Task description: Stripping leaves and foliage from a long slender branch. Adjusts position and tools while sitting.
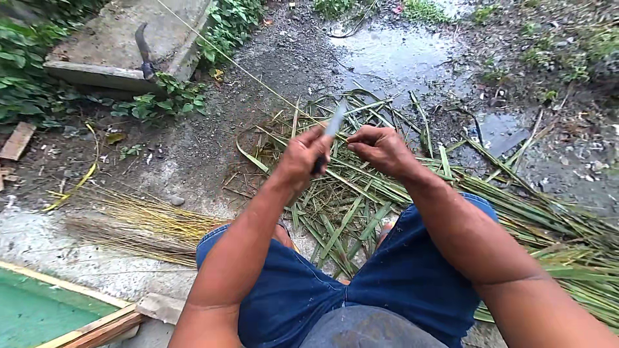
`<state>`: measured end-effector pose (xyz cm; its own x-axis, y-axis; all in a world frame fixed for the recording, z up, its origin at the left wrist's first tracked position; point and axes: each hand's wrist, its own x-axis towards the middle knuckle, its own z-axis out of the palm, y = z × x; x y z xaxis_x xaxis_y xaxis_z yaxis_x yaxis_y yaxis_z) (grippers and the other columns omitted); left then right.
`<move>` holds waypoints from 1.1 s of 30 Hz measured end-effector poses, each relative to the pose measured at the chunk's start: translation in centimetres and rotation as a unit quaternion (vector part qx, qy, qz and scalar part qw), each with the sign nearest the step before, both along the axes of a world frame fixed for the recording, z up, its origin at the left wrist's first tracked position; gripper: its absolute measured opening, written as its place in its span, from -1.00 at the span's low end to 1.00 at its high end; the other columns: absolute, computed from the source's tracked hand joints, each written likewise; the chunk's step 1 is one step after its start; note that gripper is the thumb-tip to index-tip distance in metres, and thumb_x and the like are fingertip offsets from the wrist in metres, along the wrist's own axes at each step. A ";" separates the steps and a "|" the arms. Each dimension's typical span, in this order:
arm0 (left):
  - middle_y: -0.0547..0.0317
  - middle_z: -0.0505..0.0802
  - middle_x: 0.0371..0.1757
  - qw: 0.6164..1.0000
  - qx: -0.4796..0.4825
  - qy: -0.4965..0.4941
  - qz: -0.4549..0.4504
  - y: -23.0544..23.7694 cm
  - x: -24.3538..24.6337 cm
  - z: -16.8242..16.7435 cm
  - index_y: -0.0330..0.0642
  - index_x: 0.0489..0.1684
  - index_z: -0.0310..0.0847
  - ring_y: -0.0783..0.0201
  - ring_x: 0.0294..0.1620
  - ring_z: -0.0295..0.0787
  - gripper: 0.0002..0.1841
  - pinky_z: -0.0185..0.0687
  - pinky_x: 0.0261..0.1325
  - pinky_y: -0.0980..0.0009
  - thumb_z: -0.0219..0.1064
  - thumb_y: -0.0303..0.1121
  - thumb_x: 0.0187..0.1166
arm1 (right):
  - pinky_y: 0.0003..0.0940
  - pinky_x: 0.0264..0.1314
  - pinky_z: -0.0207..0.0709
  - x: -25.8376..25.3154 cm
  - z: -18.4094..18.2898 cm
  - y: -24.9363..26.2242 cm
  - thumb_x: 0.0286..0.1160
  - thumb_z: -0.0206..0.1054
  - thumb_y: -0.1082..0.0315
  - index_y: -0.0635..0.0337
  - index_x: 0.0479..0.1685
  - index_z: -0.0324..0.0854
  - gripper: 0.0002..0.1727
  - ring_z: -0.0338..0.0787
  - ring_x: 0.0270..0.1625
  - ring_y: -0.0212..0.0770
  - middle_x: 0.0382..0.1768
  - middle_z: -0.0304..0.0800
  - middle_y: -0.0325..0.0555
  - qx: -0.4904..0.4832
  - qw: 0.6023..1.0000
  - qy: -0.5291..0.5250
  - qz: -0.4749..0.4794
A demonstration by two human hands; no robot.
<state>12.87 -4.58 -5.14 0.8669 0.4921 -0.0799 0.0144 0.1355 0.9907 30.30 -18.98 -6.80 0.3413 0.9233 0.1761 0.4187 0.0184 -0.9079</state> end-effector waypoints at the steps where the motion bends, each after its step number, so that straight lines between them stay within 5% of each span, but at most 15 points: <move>1: 0.25 0.72 -0.50 1.000 -0.009 0.004 -0.020 -0.5 0.4 -0.5 -0.17 0.60 0.41 0.44 -0.67 0.58 -0.58 0.55 -0.64 0.54 0.11 -0.38 0.80 | -0.54 -0.38 0.57 0.0 0.0 0.0 0.61 0.33 0.40 0.25 0.00 0.78 -0.83 0.60 -0.49 -0.52 -0.29 0.77 -0.23 0.001 1.000 0.008 0.004; 7: 0.34 0.66 -0.53 0.990 -0.037 -0.061 0.122 4.6 -1.4 1.5 0.04 0.56 0.39 0.45 -0.70 0.56 -0.64 0.56 -0.69 0.55 -0.09 -0.21 0.91 | -0.62 -0.38 0.53 0.8 0.2 -0.7 0.58 0.32 0.42 0.24 -0.06 0.81 -0.83 0.58 -0.47 -0.56 -0.24 0.75 -0.25 0.018 0.999 -0.001 0.033; 12: 0.29 0.68 -0.50 0.999 -0.029 -0.022 0.027 2.1 -0.5 0.3 -0.12 0.62 0.37 0.45 -0.67 0.58 -0.59 0.57 -0.66 0.55 0.01 -0.30 0.85 | -0.62 -0.31 0.52 1.3 0.0 -0.6 0.57 0.33 0.42 0.24 -0.06 0.82 -0.83 0.58 -0.40 -0.56 -0.22 0.73 -0.25 0.021 0.999 -0.028 0.037; 17: 0.36 0.66 -0.54 0.979 -0.036 -0.090 0.179 6.6 -3.0 2.7 0.09 0.56 0.40 0.43 -0.69 0.58 -0.63 0.58 -0.68 0.53 -0.12 -0.15 0.93 | -0.63 -0.29 0.54 2.1 0.1 -1.3 0.56 0.34 0.42 0.22 -0.09 0.83 -0.84 0.61 -0.37 -0.57 -0.20 0.75 -0.25 0.023 0.998 -0.034 0.047; 23: 0.33 0.69 -0.53 0.992 -0.042 -0.070 0.097 4.5 -2.3 1.5 -0.04 0.52 0.45 0.45 -0.69 0.58 -0.63 0.58 -0.66 0.55 -0.06 -0.24 0.88 | -0.62 -0.29 0.54 2.3 0.2 -1.1 0.57 0.33 0.42 0.21 -0.10 0.83 -0.84 0.61 -0.38 -0.57 -0.21 0.75 -0.27 0.011 0.998 -0.033 0.054; 28: 0.37 0.66 -0.54 0.962 -0.024 -0.146 0.228 9.8 -5.4 3.3 0.12 0.53 0.42 0.42 -0.69 0.58 -0.63 0.58 -0.67 0.51 -0.14 -0.10 0.93 | -0.61 -0.35 0.53 3.3 0.4 -1.7 0.54 0.32 0.41 0.18 -0.09 0.83 -0.82 0.59 -0.42 -0.56 -0.22 0.77 -0.29 0.006 0.998 -0.023 0.064; 33: 0.36 0.63 -0.56 0.958 -0.024 -0.142 0.248 9.2 -5.4 3.3 0.15 0.56 0.41 0.40 -0.68 0.58 -0.61 0.59 -0.66 0.49 -0.15 -0.09 0.93 | -0.58 -0.39 0.50 3.4 0.4 -1.4 0.58 0.31 0.41 0.19 -0.14 0.80 -0.86 0.57 -0.48 -0.56 -0.31 0.77 -0.30 -0.046 0.996 -0.029 0.065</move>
